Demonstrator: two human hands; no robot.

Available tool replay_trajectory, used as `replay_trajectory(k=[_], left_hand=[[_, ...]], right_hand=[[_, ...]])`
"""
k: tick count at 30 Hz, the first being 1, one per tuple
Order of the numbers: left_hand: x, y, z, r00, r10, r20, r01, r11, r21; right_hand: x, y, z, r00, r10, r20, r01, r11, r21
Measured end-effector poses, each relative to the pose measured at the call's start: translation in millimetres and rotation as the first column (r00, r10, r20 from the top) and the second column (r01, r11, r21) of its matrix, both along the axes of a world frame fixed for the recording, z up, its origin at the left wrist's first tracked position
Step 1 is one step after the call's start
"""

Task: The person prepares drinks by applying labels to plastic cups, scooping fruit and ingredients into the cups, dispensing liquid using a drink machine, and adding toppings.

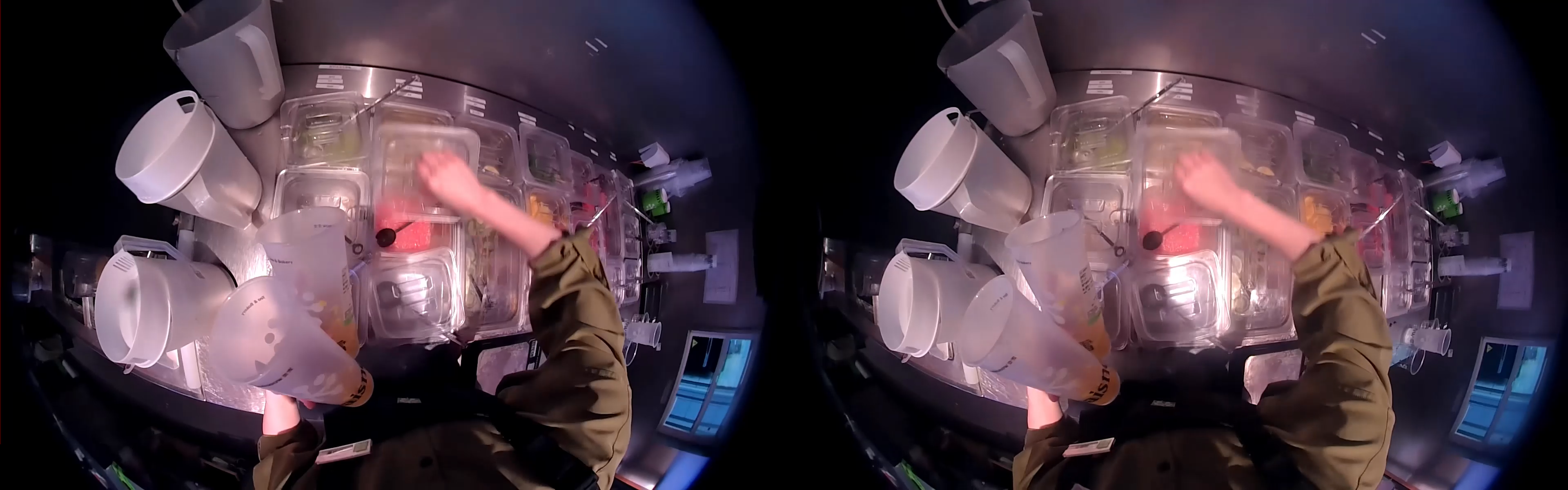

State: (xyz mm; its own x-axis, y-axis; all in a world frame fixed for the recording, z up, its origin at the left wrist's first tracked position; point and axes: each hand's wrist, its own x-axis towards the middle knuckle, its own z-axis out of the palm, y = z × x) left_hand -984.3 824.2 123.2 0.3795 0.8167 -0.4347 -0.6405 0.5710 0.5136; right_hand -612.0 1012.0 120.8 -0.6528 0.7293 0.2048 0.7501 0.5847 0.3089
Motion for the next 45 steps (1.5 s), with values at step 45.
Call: replay_trajectory(k=[45], left_hand=[[16,-5,27,0.993,-0.106,-0.046,0.106,0.994,-0.020]], right_hand=[[33,-100,110,0.799,-0.387,-0.461,0.085,0.830,-0.551]])
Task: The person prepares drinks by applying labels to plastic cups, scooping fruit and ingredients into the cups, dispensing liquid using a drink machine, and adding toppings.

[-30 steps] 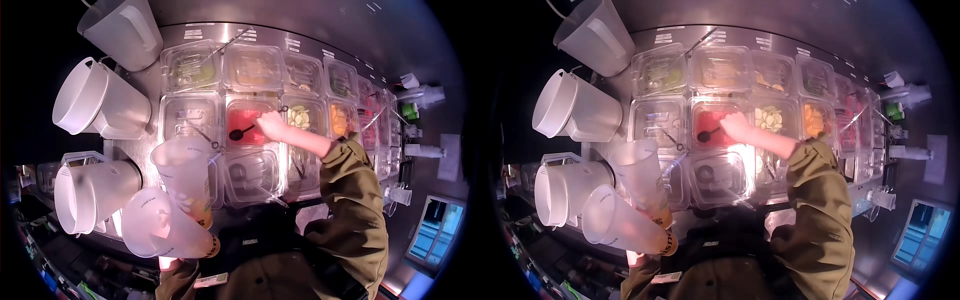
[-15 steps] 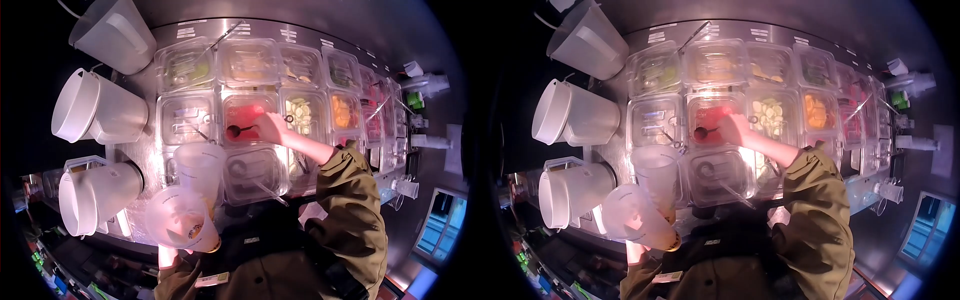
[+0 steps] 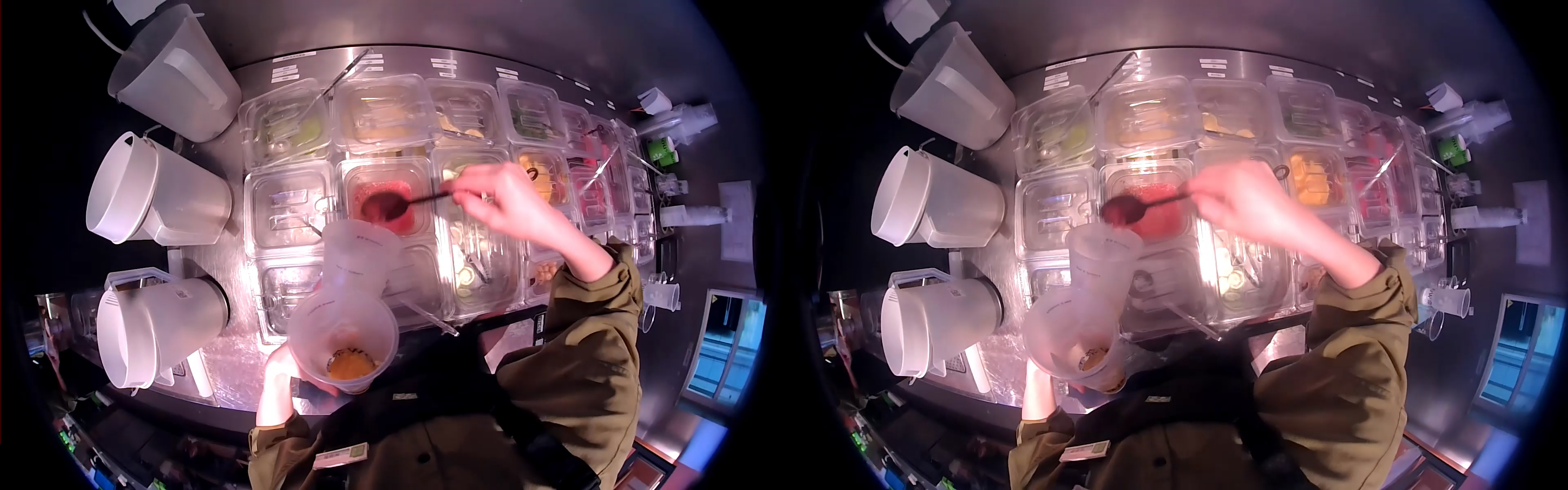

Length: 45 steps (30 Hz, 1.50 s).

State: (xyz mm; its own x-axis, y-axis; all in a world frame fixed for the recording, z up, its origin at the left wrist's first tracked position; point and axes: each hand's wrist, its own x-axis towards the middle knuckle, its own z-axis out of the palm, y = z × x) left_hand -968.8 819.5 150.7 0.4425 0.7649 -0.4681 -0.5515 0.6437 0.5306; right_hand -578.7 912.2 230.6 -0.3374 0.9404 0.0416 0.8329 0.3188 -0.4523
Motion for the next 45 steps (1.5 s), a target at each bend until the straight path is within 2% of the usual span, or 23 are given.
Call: replay_trajectory(k=[1,3,5,7,9,11,12,13,14,16,20,21,23,25,26,29,32,35,36,40,41,43,45], left_hand=[[0,-1,-1,1.000,-0.003,-0.009,0.003,1.000,0.009],[2,-1,-3,1.000,-0.010,-0.017,0.010,0.999,0.036],[7,0,-6,0.999,-0.030,-0.037,0.033,0.997,0.072],[14,3,-7,0.997,-0.041,-0.065,0.049,0.992,0.119],[18,5,-6,0.994,-0.040,-0.103,0.058,0.984,0.171],[13,3,-6,0.991,-0.006,-0.131,0.033,0.979,0.202],[6,0,-4,0.989,0.020,-0.144,0.011,0.977,0.211],[-2,-3,-4,0.986,0.046,-0.160,-0.010,0.976,0.219],[-10,-8,-3,0.982,0.075,-0.174,-0.034,0.973,0.228],[-25,-20,-2,0.972,0.116,-0.206,-0.064,0.969,0.240],[-48,-41,1,0.943,0.185,-0.275,-0.111,0.958,0.265],[-52,-44,0,0.936,0.197,-0.290,-0.116,0.955,0.274],[-59,-51,1,0.918,0.219,-0.331,-0.120,0.948,0.295],[-62,-54,-2,0.900,0.193,-0.392,-0.069,0.949,0.308],[-62,-53,-4,0.890,0.176,-0.420,-0.038,0.948,0.317],[-63,-50,-11,0.807,0.141,-0.573,0.118,0.913,0.390],[-62,-40,-18,0.688,0.123,-0.716,0.300,0.849,0.435],[-58,-28,-22,0.560,0.137,-0.817,0.463,0.766,0.446],[-57,-23,-22,0.522,0.149,-0.840,0.508,0.737,0.446],[-45,-6,-22,0.370,0.196,-0.908,0.693,0.593,0.410],[-41,-1,-20,0.320,0.215,-0.923,0.745,0.544,0.385],[-31,2,-20,0.244,0.232,-0.942,0.811,0.483,0.329],[-23,6,-23,0.259,0.242,-0.935,0.779,0.520,0.351]], right_hand=[[-5,-7,8,0.986,0.132,0.100,-0.147,0.976,0.160],[-30,-21,19,0.988,0.154,0.028,-0.154,0.914,0.376],[-34,-29,34,0.968,0.162,0.190,-0.240,0.819,0.521],[-18,-21,43,0.965,0.130,0.230,-0.237,0.807,0.541],[-8,-19,45,0.977,-0.030,0.209,-0.076,0.875,0.478],[-5,-15,2,0.957,-0.133,0.257,0.059,0.959,0.277],[-8,-10,-39,0.941,-0.157,0.300,0.101,0.976,0.195],[-12,-7,-78,0.930,-0.091,0.357,0.029,0.984,0.175],[-19,-2,-106,0.902,-0.049,0.429,0.040,0.999,0.030],[-29,6,-144,0.890,-0.072,0.450,0.041,0.996,0.077],[-30,22,-159,0.874,-0.110,0.474,0.040,0.987,0.157],[-30,28,-160,0.814,-0.115,0.570,0.016,0.984,0.175],[-45,42,-140,0.877,-0.168,0.450,0.032,0.955,0.295],[-44,46,-148,0.807,-0.062,0.588,-0.020,0.991,0.131],[-36,45,-167,0.775,-0.039,0.631,0.031,0.999,0.023],[-22,41,-186,0.759,0.019,0.651,-0.139,0.981,0.134],[-19,43,-188,0.794,-0.059,0.606,0.079,0.997,-0.006],[-34,39,-158,0.860,-0.178,0.478,0.150,0.984,0.097],[-31,40,-159,0.859,-0.182,0.478,0.033,0.952,0.304],[-43,43,-176,0.827,-0.137,0.546,-0.153,0.879,0.452],[-47,39,-178,0.835,-0.079,0.544,-0.131,0.933,0.336],[-52,33,-182,0.893,-0.017,0.450,-0.178,0.905,0.387],[-51,27,-183,0.897,0.016,0.442,-0.098,0.982,0.163]])
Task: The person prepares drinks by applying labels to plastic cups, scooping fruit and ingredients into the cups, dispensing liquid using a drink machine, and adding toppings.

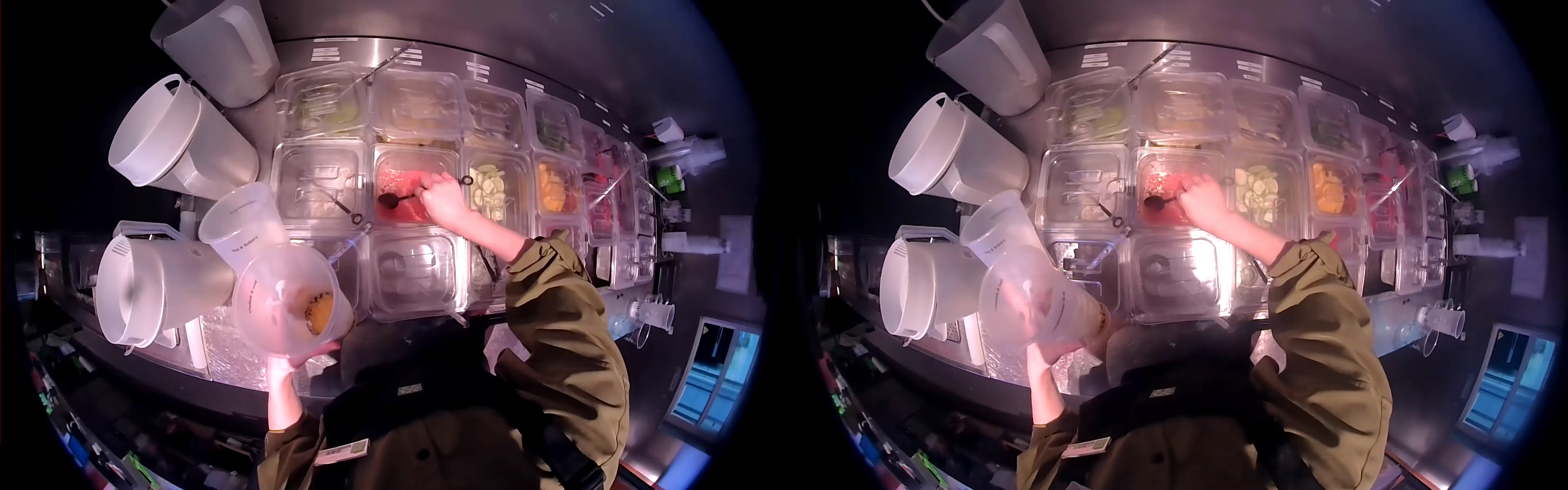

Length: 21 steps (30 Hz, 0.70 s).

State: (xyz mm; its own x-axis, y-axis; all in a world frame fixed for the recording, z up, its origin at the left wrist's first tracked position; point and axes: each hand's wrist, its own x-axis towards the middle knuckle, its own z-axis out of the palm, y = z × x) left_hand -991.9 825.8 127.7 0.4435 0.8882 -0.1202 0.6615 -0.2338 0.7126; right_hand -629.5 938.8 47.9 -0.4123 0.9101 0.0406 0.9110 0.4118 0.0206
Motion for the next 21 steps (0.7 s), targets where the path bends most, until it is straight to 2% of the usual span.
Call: replay_trajectory(k=[1,3,6,7,10,11,14,18,20,21], left_hand=[[5,2,-5,0.991,0.087,0.104,-0.085,0.996,-0.025],[19,8,-8,0.916,0.255,0.310,-0.239,0.967,-0.089],[34,21,13,0.970,0.229,0.076,-0.241,0.940,0.241],[39,22,14,0.929,0.336,0.153,-0.338,0.941,-0.015],[60,31,41,0.932,0.316,0.178,-0.359,0.873,0.330],[65,31,43,0.933,0.319,0.165,-0.358,0.871,0.336],[77,35,44,0.934,0.322,0.156,-0.357,0.870,0.341],[95,44,56,0.915,0.343,0.215,-0.391,0.885,0.252],[102,49,69,0.915,0.332,0.229,-0.381,0.898,0.221],[103,51,73,0.917,0.327,0.226,-0.377,0.898,0.227]], right_hand=[[2,-1,3,0.999,-0.043,0.000,0.043,0.992,-0.116],[8,-4,7,0.987,-0.118,-0.113,0.093,0.974,-0.205],[17,-6,20,0.938,-0.243,-0.247,0.153,0.930,-0.334],[21,-7,26,0.915,-0.287,-0.283,0.169,0.911,-0.376],[31,-8,43,0.822,-0.403,-0.401,0.220,0.876,-0.430],[37,-8,54,0.817,-0.419,-0.397,0.234,0.869,-0.436],[49,-9,100,0.764,-0.405,-0.502,0.232,0.898,-0.373],[47,-10,191,0.687,-0.245,-0.685,0.096,0.964,-0.248],[27,-19,235,0.712,-0.126,-0.691,0.064,0.991,-0.115],[20,-22,243,0.799,0.049,-0.600,0.011,0.995,0.095]])
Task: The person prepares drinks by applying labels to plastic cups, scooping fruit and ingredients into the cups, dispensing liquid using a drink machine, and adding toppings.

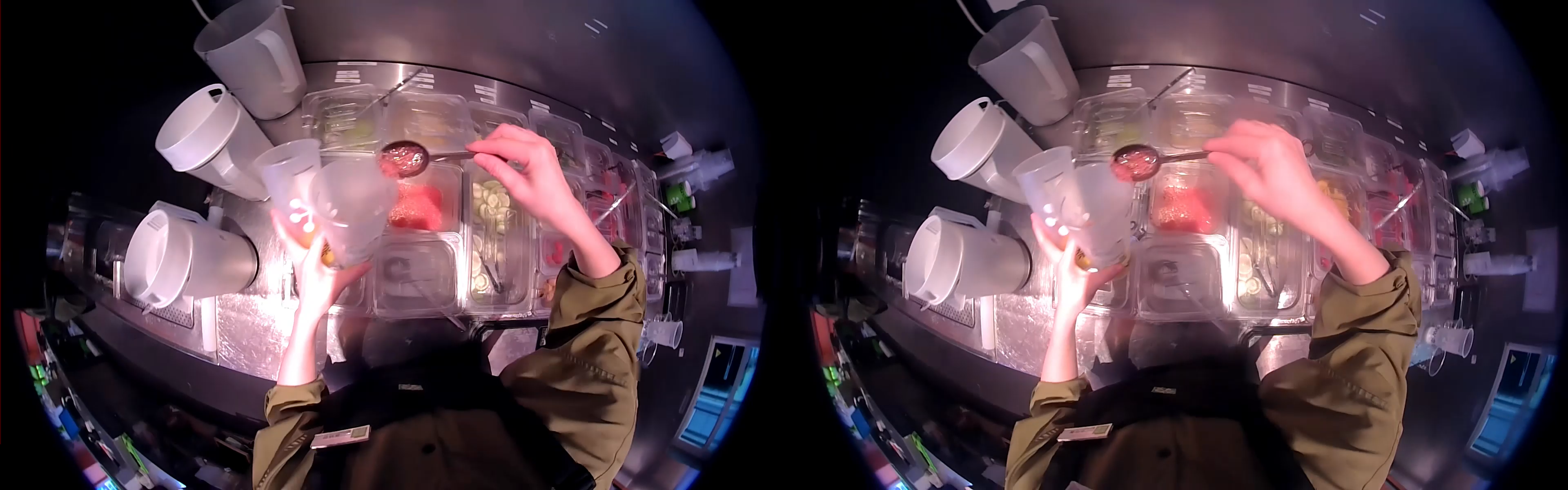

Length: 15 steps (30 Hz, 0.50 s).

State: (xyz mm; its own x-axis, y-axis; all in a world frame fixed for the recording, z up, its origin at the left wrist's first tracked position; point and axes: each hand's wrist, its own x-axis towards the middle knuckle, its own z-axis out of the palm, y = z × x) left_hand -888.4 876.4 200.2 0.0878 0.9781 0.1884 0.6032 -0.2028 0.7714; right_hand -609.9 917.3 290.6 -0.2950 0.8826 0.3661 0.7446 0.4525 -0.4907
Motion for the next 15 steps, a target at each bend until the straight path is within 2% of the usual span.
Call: replay_trajectory(k=[1,3,4,5,7,10,11,13,15], left_hand=[[1,1,-4,0.999,0.009,-0.037,-0.008,0.999,0.037],[2,2,-12,0.994,0.027,-0.110,-0.015,0.994,0.108],[4,1,-13,0.996,0.017,-0.088,-0.004,0.988,0.155],[5,0,-12,0.998,0.011,-0.063,-0.001,0.987,0.159],[10,-4,-6,1.000,-0.006,-0.011,0.008,0.986,0.165],[13,-12,-10,1.000,-0.013,-0.009,0.015,0.966,0.259],[14,-15,-13,1.000,-0.009,-0.005,0.010,0.957,0.291],[15,-24,-31,0.993,0.002,0.118,-0.040,0.946,0.321],[13,-33,-49,0.989,0.027,0.145,-0.082,0.921,0.382]], right_hand=[[-8,-3,5,0.990,0.036,0.134,-0.059,0.982,0.178],[-25,-14,12,0.919,0.021,0.393,-0.226,0.845,0.484],[-31,-21,11,0.886,-0.028,0.463,-0.276,0.770,0.576],[-35,-27,11,0.885,-0.072,0.460,-0.292,0.684,0.669],[-34,-38,17,0.899,-0.101,0.427,-0.250,0.682,0.687],[-14,-43,15,0.961,-0.021,0.275,-0.151,0.796,0.586],[-10,-45,15,0.981,-0.072,0.179,-0.044,0.821,0.569],[-1,-49,10,0.985,-0.173,-0.015,0.158,0.858,0.489],[19,-41,-18,0.960,-0.255,0.115,0.203,0.917,0.344]])
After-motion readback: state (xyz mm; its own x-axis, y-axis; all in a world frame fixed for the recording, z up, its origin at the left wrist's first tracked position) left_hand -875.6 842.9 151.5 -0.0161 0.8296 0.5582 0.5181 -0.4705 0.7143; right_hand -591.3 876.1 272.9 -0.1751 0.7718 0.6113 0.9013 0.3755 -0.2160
